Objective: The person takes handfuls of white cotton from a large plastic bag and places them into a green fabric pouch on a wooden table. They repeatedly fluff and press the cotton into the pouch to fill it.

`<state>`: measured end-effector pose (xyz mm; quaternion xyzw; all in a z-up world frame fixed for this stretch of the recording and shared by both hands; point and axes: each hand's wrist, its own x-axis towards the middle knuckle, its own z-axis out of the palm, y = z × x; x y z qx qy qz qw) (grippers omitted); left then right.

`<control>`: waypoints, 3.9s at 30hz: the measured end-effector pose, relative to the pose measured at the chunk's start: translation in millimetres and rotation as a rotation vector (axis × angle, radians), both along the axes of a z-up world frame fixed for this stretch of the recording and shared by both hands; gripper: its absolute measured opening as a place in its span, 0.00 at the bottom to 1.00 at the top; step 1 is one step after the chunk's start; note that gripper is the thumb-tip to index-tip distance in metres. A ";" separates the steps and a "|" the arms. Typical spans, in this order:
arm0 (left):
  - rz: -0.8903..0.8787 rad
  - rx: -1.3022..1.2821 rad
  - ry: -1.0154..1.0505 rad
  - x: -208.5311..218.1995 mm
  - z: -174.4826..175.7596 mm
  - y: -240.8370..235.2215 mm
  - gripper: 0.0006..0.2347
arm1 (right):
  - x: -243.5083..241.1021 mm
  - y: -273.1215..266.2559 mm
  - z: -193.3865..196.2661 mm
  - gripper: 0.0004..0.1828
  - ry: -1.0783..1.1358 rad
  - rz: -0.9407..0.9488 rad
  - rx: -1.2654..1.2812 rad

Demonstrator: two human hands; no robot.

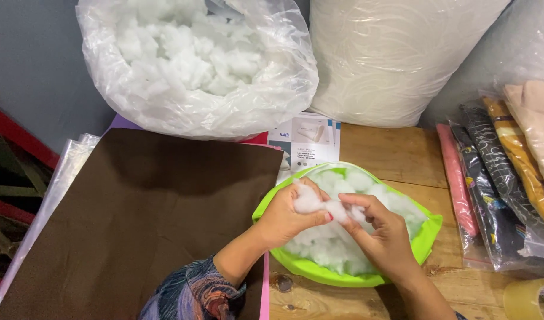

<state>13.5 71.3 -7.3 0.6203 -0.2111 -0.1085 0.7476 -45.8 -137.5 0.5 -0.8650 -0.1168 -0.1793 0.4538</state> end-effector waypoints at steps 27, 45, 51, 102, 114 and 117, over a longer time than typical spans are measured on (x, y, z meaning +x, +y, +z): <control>-0.050 -0.115 0.064 -4.1 9.8 3.6 0.04 | -0.2 -9.1 3.3 0.11 -0.116 -0.006 0.114; 0.196 -0.250 0.081 8.0 18.6 17.1 0.05 | 9.5 -26.2 7.3 0.04 -0.053 -0.122 0.392; 0.337 -0.038 -0.298 11.0 -0.2 10.0 0.03 | 16.2 -25.5 22.3 0.25 -0.059 -0.092 0.236; 0.115 0.262 -0.122 -6.2 20.3 9.7 0.07 | 14.8 -61.0 23.5 0.12 -0.082 -0.482 -0.461; 0.127 0.302 -0.077 -7.0 19.8 9.5 0.07 | 35.1 -68.9 -17.3 0.21 0.358 -0.224 -0.661; 0.159 0.258 -0.176 -2.9 10.3 8.1 0.08 | 10.5 -37.3 35.7 0.17 0.210 -0.498 -0.469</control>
